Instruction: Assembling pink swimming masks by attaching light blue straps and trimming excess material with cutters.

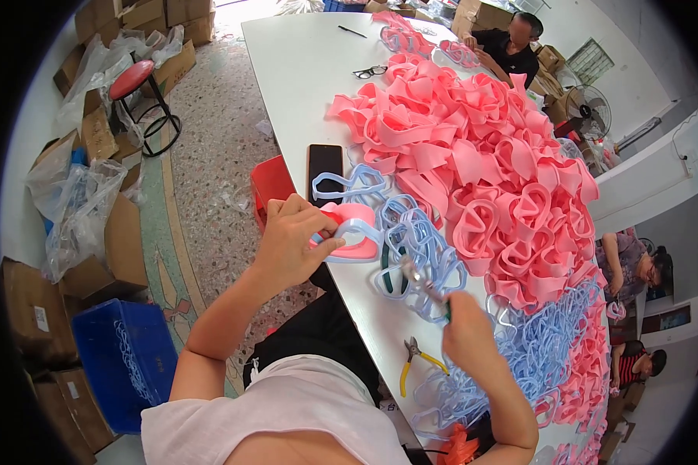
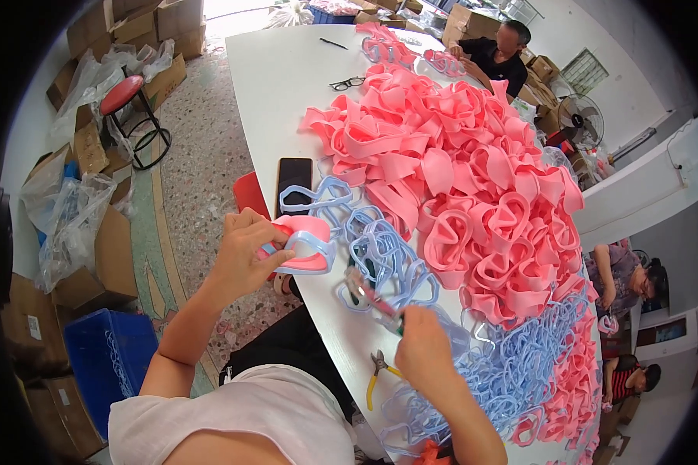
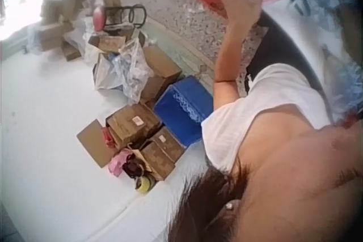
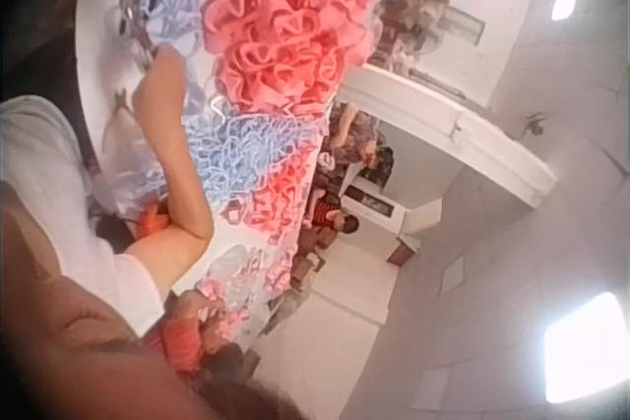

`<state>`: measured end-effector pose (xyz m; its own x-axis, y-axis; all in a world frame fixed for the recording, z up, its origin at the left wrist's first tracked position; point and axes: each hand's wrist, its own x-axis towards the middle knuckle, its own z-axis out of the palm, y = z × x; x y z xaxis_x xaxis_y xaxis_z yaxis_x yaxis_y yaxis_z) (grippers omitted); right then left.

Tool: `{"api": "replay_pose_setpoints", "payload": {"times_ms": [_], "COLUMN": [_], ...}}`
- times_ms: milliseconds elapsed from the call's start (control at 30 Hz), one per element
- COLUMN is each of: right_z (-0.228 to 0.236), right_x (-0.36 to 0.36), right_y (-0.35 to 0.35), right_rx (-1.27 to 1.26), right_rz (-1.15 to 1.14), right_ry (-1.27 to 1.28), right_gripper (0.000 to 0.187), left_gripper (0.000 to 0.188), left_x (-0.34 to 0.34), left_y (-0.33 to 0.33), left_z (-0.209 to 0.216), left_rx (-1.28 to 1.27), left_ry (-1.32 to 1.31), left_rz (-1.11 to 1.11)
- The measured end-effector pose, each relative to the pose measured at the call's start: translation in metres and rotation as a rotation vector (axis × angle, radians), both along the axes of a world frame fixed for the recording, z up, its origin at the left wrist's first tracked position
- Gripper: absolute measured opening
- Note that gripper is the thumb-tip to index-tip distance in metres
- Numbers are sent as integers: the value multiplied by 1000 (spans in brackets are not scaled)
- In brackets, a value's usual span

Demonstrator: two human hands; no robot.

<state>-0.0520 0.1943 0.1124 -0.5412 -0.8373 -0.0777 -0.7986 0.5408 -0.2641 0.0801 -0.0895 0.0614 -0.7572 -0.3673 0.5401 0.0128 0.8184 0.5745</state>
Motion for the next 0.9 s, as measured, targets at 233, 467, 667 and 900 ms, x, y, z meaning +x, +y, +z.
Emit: {"api": "replay_pose_setpoints", "payload": {"times_ms": [233, 467, 667, 900], "right_z": [28, 48, 44, 46], "right_x": [-25, -30, -45, -30], "right_y": [-29, -44, -49, -60], "right_rx": [-68, 68, 89, -3], "right_rz": [137, 259, 356, 214], "right_ry": [441, 704, 780, 952], "right_gripper": [46, 18, 11, 7], "left_gripper": [21, 22, 22, 19], "left_x": [-6, 2, -1, -11], "left_y": [15, 17, 20, 18], "left_z": [4, 13, 12, 11], "left_rx": [-153, -301, -385, -204], "left_ry": [27, 40, 78, 59], "left_rz": [-115, -116, -68, -14]}}
